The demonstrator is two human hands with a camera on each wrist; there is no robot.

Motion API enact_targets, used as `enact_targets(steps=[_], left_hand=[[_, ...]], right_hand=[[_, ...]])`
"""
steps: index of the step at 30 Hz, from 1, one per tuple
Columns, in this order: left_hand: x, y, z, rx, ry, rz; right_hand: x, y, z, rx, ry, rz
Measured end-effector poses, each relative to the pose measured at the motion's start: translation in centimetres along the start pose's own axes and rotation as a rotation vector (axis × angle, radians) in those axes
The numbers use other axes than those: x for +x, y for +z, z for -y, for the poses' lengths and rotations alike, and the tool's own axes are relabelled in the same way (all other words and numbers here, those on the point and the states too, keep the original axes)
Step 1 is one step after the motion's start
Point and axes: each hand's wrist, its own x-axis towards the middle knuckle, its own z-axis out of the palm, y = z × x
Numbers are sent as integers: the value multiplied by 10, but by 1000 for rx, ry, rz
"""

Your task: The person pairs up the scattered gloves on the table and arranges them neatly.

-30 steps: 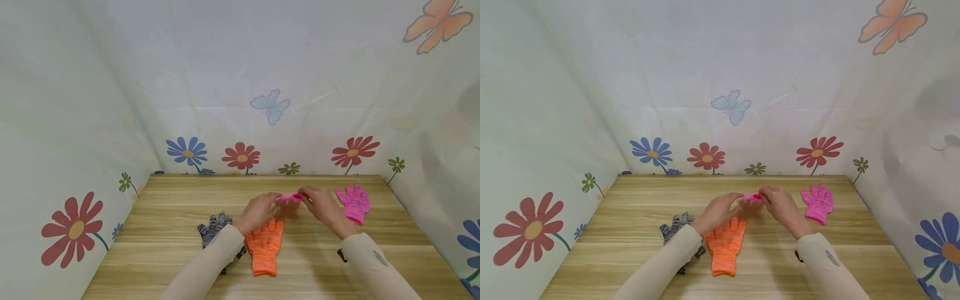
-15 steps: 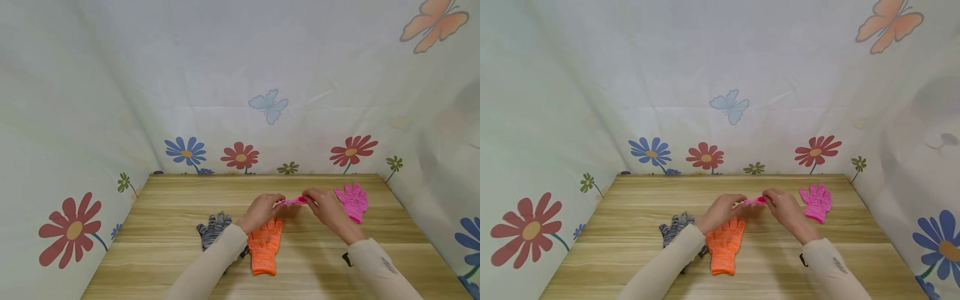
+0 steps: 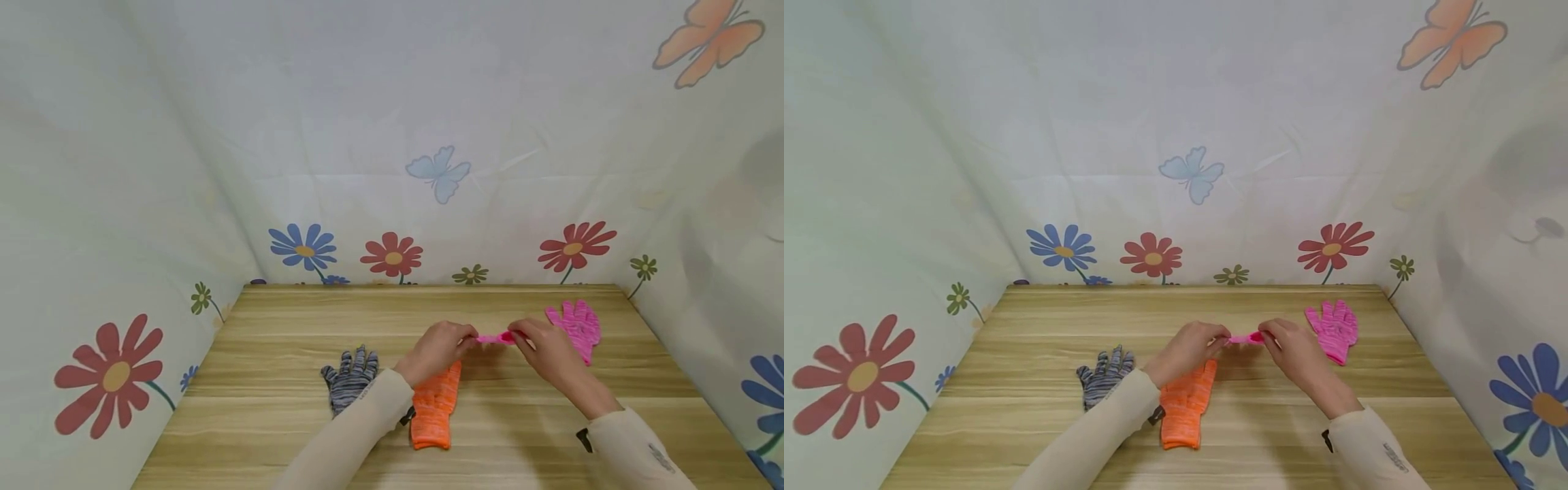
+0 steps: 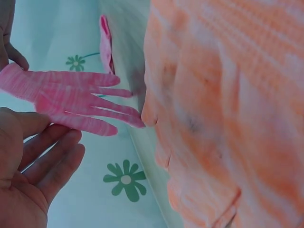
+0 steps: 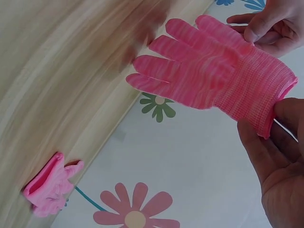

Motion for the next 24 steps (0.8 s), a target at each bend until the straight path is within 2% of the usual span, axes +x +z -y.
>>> enact_targets(steps=[10,17,24], left_hand=[[-6,12,-11,90,123,46],[-11,17,-15,179,204,98],[-15,22,-16,207,238,149]], right_hand=[[-23,-6,-2,-45,-38,24],[-41,-9,-3,-55,-81,103],[-59,-1,-5,-14,-199,85]])
